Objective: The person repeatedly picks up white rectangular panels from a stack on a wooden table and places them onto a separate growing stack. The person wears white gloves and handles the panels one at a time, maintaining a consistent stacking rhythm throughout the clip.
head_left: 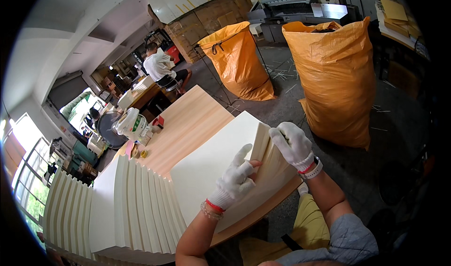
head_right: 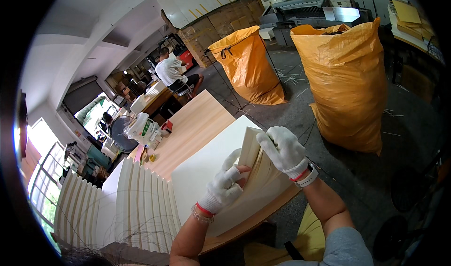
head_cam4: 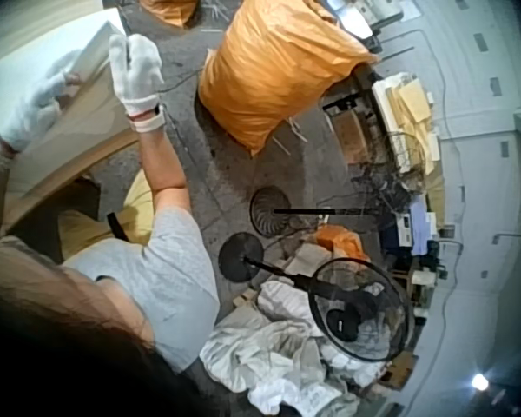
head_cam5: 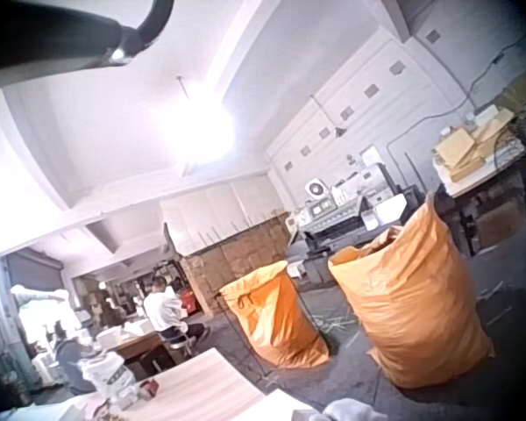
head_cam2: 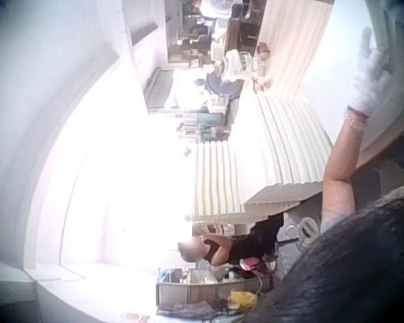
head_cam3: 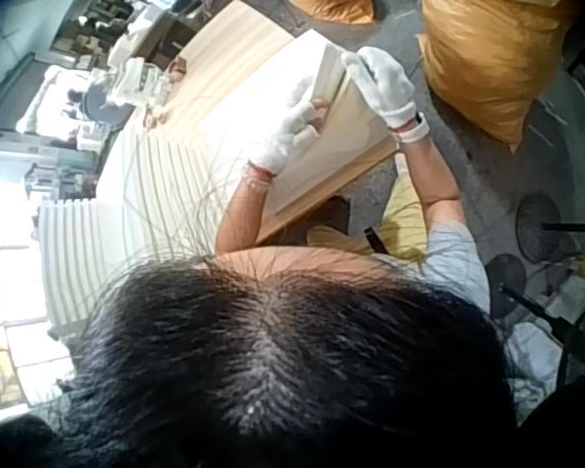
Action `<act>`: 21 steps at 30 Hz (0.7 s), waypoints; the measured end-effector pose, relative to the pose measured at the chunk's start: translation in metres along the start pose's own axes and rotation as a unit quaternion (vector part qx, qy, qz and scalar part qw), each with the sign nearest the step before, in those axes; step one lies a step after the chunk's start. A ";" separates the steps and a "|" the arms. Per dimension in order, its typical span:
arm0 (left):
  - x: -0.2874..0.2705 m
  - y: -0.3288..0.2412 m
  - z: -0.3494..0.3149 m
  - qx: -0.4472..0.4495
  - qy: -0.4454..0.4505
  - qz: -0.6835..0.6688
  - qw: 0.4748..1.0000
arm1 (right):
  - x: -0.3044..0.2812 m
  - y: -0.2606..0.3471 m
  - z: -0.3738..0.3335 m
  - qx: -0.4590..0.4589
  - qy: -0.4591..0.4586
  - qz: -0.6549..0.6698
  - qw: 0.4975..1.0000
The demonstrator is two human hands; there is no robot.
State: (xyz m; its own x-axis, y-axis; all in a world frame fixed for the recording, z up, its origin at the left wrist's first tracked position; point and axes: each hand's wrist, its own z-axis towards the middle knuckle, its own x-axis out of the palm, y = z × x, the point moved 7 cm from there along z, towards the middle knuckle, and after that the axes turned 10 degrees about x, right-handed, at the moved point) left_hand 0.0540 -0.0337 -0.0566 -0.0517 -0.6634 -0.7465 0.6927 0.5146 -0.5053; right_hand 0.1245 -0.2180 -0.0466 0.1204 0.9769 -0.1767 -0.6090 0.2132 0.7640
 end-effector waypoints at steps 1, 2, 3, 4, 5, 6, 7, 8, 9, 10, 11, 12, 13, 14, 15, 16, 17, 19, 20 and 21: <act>0.000 -0.003 0.002 -0.001 -0.024 -0.015 1.000 | 0.000 -0.002 0.000 0.001 -0.002 0.001 1.000; -0.001 -0.005 0.003 -0.002 -0.047 -0.031 0.998 | 0.000 -0.003 0.000 0.003 -0.004 0.001 1.000; -0.001 -0.003 0.001 -0.010 -0.047 -0.017 0.999 | 0.000 -0.002 0.000 -0.001 -0.005 0.005 1.000; -0.001 -0.001 0.000 -0.018 -0.047 -0.004 0.999 | 0.001 -0.002 0.001 -0.004 -0.006 0.008 1.000; -0.002 -0.001 -0.001 -0.021 -0.049 0.002 0.999 | 0.001 -0.001 0.001 -0.008 -0.006 0.011 1.000; -0.002 -0.001 -0.001 -0.024 -0.050 0.007 0.998 | 0.001 -0.001 0.001 -0.002 -0.006 0.019 1.000; -0.003 -0.003 0.000 -0.021 -0.052 0.005 0.998 | 0.000 -0.001 0.000 0.003 -0.005 0.026 1.000; -0.004 -0.004 0.000 -0.019 -0.055 0.003 0.998 | 0.000 -0.001 0.000 0.009 -0.005 0.034 0.999; -0.004 -0.006 0.001 -0.006 -0.046 0.003 0.999 | 0.000 -0.001 -0.001 0.007 0.001 0.029 1.000; -0.004 -0.007 0.002 0.006 -0.036 0.002 0.999 | -0.001 -0.001 -0.002 0.005 0.007 0.023 1.000; -0.004 -0.008 0.002 0.019 -0.027 0.002 0.999 | -0.002 -0.002 -0.002 0.003 0.013 0.018 1.000; -0.004 -0.008 0.001 0.017 -0.022 0.004 1.000 | -0.002 -0.003 -0.002 0.003 0.014 0.015 1.000; -0.004 -0.007 0.001 0.016 -0.016 0.007 1.000 | -0.001 -0.004 -0.002 0.003 0.016 0.011 1.000; -0.003 -0.006 0.001 0.015 -0.010 0.009 1.000 | 0.000 -0.004 -0.001 0.002 0.017 0.008 1.000; -0.001 -0.004 0.001 0.009 0.012 0.007 1.000 | 0.000 -0.005 -0.002 0.004 0.010 0.016 1.000; 0.000 -0.001 0.002 0.002 0.034 0.006 0.999 | 0.000 -0.005 -0.002 0.006 0.002 0.023 1.000; 0.002 0.001 0.002 -0.004 0.056 0.004 0.998 | 0.000 -0.004 -0.002 0.009 -0.005 0.031 0.999; 0.000 -0.002 0.002 0.025 0.000 0.022 0.999 | 0.000 -0.004 -0.002 0.014 -0.011 0.029 0.999; -0.002 -0.005 0.001 0.039 -0.028 0.031 0.998 | 0.000 -0.004 -0.002 0.017 -0.014 0.028 0.999; -0.001 -0.003 0.000 0.023 -0.033 0.034 0.999 | -0.001 -0.004 -0.001 0.017 -0.015 0.030 0.999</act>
State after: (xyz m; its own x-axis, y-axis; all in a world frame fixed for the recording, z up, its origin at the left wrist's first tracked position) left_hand 0.0518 -0.0346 -0.0545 0.0420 -0.6629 -0.7476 0.7260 0.5343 -0.4330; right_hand 0.1254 -0.2193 -0.0502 0.1082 0.9877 -0.1125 -0.5895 0.1549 0.7928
